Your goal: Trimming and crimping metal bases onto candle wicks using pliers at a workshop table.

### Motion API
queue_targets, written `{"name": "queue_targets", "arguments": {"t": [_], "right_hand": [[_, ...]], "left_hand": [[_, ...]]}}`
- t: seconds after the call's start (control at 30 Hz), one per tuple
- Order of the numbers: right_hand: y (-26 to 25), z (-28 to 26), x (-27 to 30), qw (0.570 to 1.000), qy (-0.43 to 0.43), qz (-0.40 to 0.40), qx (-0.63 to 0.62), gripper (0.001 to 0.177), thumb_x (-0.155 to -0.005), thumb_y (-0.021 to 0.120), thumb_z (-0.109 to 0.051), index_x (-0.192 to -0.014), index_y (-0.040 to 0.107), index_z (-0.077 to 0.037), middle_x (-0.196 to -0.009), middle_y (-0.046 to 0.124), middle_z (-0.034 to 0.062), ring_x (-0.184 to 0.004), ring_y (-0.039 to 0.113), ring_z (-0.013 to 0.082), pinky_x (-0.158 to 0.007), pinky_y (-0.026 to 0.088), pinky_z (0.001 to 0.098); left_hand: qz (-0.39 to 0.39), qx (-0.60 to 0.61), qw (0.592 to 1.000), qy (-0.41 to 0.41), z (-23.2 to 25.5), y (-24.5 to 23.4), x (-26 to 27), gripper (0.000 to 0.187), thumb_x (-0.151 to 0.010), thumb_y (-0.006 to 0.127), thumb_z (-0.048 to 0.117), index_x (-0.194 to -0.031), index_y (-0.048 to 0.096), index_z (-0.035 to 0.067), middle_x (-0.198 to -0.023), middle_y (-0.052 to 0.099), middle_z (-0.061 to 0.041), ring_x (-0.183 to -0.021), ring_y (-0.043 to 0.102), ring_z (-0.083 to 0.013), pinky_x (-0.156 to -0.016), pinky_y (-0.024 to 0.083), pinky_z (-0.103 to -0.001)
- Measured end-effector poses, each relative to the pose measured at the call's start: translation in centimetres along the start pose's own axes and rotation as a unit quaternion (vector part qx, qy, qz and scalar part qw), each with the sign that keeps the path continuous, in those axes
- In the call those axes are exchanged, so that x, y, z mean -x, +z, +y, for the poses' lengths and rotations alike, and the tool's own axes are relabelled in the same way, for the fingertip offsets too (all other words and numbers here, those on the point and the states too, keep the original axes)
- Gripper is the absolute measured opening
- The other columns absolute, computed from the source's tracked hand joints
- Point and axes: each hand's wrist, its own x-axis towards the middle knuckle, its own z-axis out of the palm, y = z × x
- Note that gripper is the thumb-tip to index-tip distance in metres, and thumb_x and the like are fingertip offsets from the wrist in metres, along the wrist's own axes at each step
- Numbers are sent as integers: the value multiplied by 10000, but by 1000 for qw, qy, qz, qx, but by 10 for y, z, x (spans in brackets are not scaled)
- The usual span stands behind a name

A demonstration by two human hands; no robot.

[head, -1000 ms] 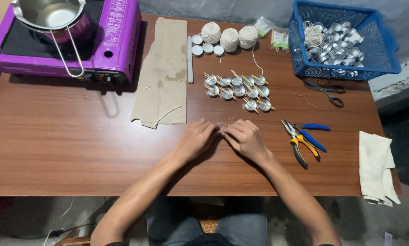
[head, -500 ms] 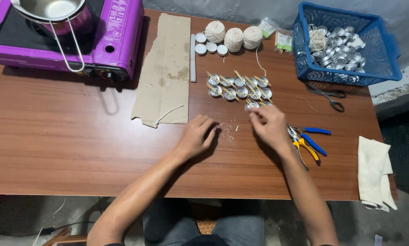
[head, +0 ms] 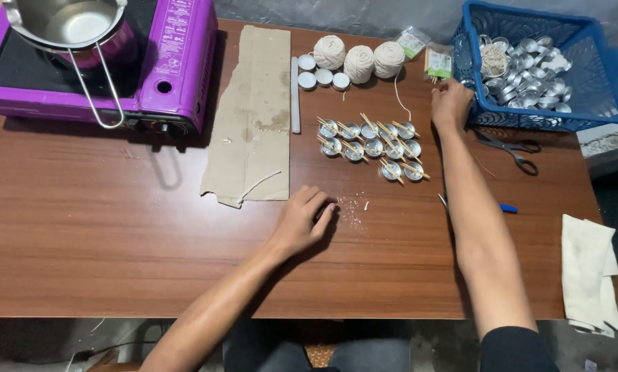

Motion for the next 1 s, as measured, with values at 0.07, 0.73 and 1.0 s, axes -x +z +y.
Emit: {"name": "queue_targets", "arguments": {"t": [0.07,0.73,1.0], "right_hand": [[7,1,-10,1000,5,-2,1,144,-904,804,-262,-1025,794,-185,-888,777,45,-950,735,321,-811,623,437],[15,-12,-34,997,69,-17,26,132,-919,717,-238,-957,820,-164,-954,731,208,-909,723,474,-788,617,568],[11,-14,-22,997,76,19,-18,134,-851,722,-174,-891,807,-78,-898,751,233,-878,736,475,-736,637,551]], "left_hand": [[-3,-1,1000,-2,-2,3,0,135,-963,622,193,-922,657,69,-763,566,-84,-745,599,-281,-667,529,-360],[-16,5,1000,-12,-9,9,4,120,-951,634,173,-894,666,73,-755,577,-82,-755,587,-284,-662,505,-359],[-12,8,1000,-12,-10,9,3,122,-955,634,183,-894,659,81,-756,573,-85,-766,589,-291,-667,510,-364]]}}
